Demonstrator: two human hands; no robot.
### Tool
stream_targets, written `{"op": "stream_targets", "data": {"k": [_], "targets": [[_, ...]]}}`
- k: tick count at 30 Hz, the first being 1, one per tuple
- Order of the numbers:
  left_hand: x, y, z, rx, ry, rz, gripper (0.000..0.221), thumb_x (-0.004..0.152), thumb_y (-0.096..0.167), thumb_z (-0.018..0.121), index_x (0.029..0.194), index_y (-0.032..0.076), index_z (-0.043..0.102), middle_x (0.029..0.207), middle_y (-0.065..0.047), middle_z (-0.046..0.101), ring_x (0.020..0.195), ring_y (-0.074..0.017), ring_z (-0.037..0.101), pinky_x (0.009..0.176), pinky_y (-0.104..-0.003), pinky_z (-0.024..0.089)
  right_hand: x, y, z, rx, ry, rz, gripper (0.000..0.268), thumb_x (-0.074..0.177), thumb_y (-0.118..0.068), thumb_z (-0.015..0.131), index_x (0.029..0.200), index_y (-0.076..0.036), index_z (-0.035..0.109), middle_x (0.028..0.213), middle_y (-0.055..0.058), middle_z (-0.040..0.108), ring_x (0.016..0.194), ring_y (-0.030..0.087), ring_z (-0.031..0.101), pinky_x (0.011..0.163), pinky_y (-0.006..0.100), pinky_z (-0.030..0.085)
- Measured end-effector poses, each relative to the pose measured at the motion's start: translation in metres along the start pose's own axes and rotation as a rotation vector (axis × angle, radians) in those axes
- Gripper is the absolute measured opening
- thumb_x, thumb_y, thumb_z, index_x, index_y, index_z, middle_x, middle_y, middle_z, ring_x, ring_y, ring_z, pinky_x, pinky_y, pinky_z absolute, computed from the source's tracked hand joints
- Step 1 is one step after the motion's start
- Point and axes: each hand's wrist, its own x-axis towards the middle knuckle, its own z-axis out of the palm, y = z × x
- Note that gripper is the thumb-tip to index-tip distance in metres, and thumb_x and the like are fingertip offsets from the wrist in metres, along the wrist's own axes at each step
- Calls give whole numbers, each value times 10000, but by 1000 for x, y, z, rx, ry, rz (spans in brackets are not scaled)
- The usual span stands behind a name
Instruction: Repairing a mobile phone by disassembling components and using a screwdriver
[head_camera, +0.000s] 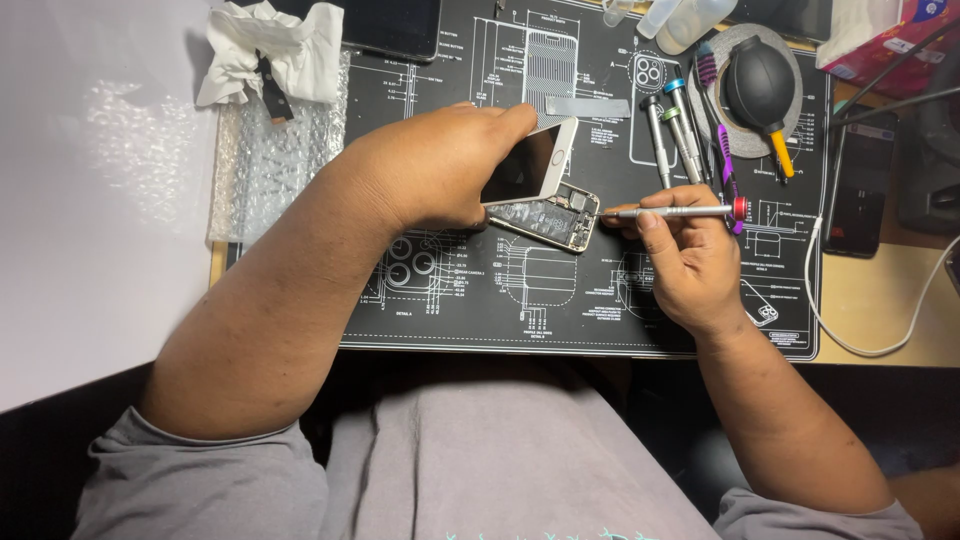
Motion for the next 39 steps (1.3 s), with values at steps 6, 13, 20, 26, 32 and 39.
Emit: {"op": "stream_targets", "data": {"k": [6, 13, 20, 26, 32, 39], "targets": [[1, -1, 1, -7, 4, 3, 794, 625, -6, 913, 1300, 2, 495, 1164, -232, 684, 1121, -474, 649, 897, -531, 591, -2, 8, -3, 37, -9, 10, 147, 1066, -72, 556, 1157, 37, 516, 1074, 225, 738, 996, 207, 708, 891, 319, 574], [3, -3, 3, -2, 6, 7, 793, 626, -3, 916, 1297, 1, 494, 1175, -240, 682, 1122, -478, 649, 899, -534, 590, -3, 10, -6, -4, -32, 14, 171, 1064, -88, 562, 1156, 51, 523, 1084, 229, 732, 1007, 214, 700, 886, 328, 568], [1, 0, 1, -5, 5, 6, 791, 627, 3, 918, 1300, 2, 504, 1171, -229, 687, 1121, -465, 654, 904, -522, 589, 4, -5, -12, -228, -101, -48, 186, 1030, -97, 626, 1126, 59, 592, 1051, 246, 737, 995, 287, 731, 814, 388, 574], [4, 5, -5, 43, -115, -127, 472, 766, 103, 741, 1136, 124, 448, 1127, -57, 628, 1081, -290, 555, 738, -485, 491, 33, -42, -13, -475, -345, -268, 130, 1029, -111, 566, 1048, 18, 573, 1105, 203, 672, 1038, 326, 674, 968, 404, 516], [4, 5, -6, 34, -122, -138, 502, 764, 124, 747, 1170, 132, 450, 1136, -73, 620, 1075, -291, 569, 739, -485, 497, 34, -35, -9, -486, -385, -388, 78, 1005, -22, 640, 1074, 7, 617, 1041, 142, 704, 954, 292, 653, 907, 388, 530], [6, 4, -4, 42, -125, -126, 513, 769, 113, 762, 1174, 120, 448, 1138, -83, 627, 1051, -305, 587, 716, -484, 498, 20, -8, -4, -243, -225, -477, 842, 1035, 147, 629, 1594, -144, 72, 1044, 297, 670, 937, 343, 766, 890, 395, 645]]}}
